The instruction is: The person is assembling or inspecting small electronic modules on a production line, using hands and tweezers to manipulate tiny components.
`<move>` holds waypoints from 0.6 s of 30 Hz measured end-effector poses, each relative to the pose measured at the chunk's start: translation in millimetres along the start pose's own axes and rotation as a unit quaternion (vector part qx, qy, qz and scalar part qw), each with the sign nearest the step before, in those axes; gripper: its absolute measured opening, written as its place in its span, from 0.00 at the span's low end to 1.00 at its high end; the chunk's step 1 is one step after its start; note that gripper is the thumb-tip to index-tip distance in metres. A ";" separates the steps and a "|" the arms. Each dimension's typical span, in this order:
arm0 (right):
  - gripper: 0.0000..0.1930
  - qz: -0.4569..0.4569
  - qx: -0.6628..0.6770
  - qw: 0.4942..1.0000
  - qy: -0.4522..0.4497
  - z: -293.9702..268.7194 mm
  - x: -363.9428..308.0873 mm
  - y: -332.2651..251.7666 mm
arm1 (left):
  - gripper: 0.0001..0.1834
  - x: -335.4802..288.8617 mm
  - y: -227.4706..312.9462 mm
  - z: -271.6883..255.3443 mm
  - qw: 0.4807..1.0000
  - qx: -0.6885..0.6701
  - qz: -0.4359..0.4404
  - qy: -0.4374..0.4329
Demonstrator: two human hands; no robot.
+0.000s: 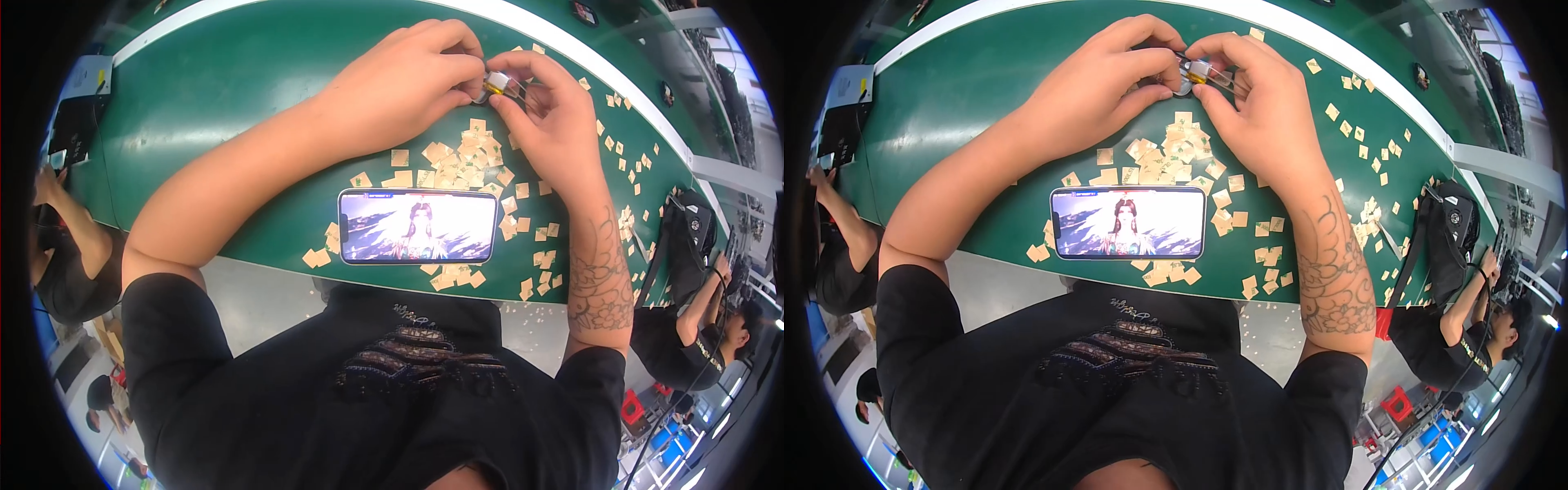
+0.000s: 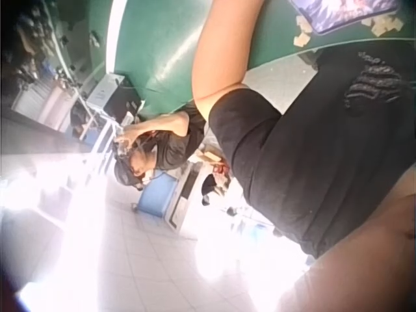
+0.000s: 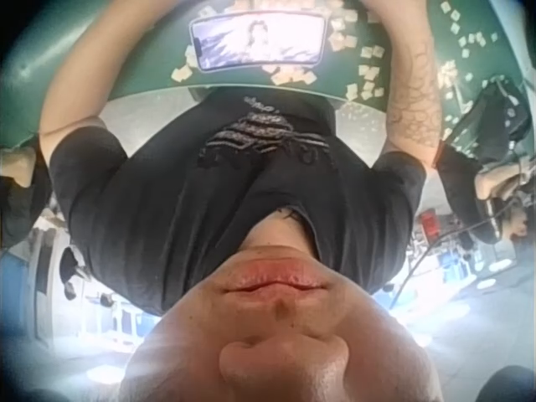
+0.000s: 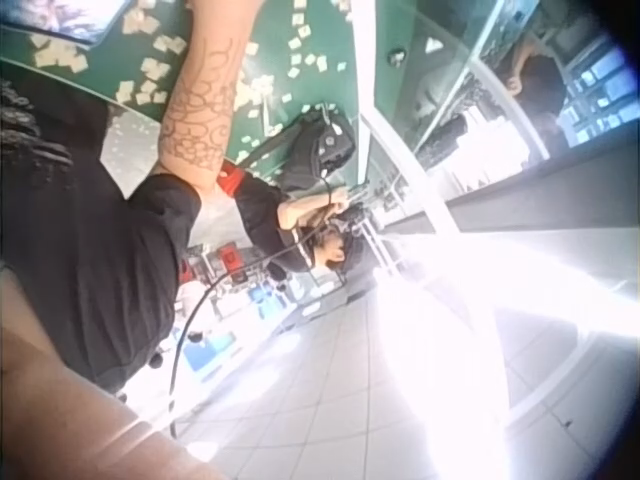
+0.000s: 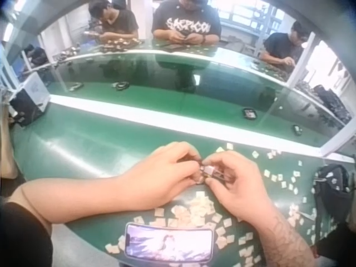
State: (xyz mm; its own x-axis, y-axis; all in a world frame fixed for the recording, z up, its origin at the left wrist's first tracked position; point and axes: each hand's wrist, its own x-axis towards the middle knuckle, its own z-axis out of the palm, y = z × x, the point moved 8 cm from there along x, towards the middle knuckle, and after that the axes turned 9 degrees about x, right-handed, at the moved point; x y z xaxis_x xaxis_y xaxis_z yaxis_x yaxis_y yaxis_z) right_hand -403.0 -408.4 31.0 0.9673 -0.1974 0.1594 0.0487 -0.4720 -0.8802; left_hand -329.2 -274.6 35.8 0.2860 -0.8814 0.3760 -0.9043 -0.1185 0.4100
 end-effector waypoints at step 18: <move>0.16 -0.020 -0.049 0.999 0.007 -12.3 -1.5 -17.0 | 0.18 1.9 -2.1 -7.8 0.999 -0.041 0.005 -0.015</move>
State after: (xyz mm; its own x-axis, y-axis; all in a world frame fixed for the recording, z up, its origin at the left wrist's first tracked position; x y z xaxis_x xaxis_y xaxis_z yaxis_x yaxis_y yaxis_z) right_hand -408.4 -410.6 51.2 0.9612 -0.1890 0.2007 0.0619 -0.5615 -0.8251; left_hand -324.3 -272.5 42.1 0.2658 -0.8960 0.3557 -0.8776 -0.0721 0.4740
